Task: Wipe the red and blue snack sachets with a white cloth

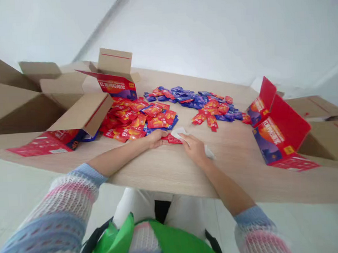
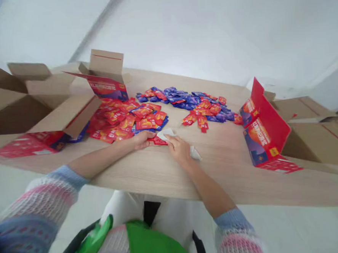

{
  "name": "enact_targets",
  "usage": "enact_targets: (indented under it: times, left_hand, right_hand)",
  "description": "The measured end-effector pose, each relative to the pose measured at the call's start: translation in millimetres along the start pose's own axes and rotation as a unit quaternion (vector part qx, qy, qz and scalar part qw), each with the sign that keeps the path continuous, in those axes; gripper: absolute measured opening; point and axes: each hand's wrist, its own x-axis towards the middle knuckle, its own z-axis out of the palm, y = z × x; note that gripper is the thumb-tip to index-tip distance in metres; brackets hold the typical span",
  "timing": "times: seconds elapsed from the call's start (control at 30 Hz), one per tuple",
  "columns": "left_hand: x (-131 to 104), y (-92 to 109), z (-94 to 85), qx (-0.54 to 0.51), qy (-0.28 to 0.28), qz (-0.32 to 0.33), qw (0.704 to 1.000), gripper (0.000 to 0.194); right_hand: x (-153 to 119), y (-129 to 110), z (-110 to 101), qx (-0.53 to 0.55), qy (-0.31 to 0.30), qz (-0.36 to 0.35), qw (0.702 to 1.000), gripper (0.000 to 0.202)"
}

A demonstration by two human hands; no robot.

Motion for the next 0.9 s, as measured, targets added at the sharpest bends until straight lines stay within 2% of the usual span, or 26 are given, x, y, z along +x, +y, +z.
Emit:
enact_targets:
  times: [0.1, 0.2, 0.33, 0.43, 0.57, 0.67, 0.77, 0.9]
  left_hand:
    - [0, 0, 1.1, 0.001, 0.0, -0.006, 1.0, 0.021]
    - [0, 0, 3.3, -0.005, 0.006, 0.002, 1.0, 0.021]
    - [-1, -1, 4.1, -0.018, 0.018, 0.02, 0.999, 0.024]
    - [-1, -1, 1.1, -0.014, 0.005, 0.015, 1.0, 0.024]
    - [1, -1, -3.0, -0.013, -0.024, -0.002, 1.0, 0.024]
    - [2, 0, -3.5, -0.016, -0.022, -0.001, 1.0, 0.026]
    - [2, -1, -2.8, -0.006, -0.022, -0.001, 1.0, 0.028]
    - [2, -8, -2.9, 0.033, -0.022, 0.043, 0.998, 0.024]
  right_hand:
    - [7, 4, -1, -0.007, -0.061, -0.004, 0.998, 0.037]
    - [12, 6, -4, -0.021, -0.091, 0.011, 0.996, 0.036]
    - [17, 12, -10, -0.064, -0.095, 0.088, 0.989, 0.037]
    - [20, 20, -14, -0.101, -0.101, 0.159, 0.977, 0.04]
    - [22, 30, -17, -0.103, -0.098, 0.188, 0.972, 0.041]
    - [21, 37, -16, -0.084, -0.063, 0.199, 0.974, 0.038]
    - [18, 43, -16, -0.038, 0.016, 0.199, 0.979, 0.04]
    - [11, 37, -15, 0.042, 0.099, 0.12, 0.987, 0.043]
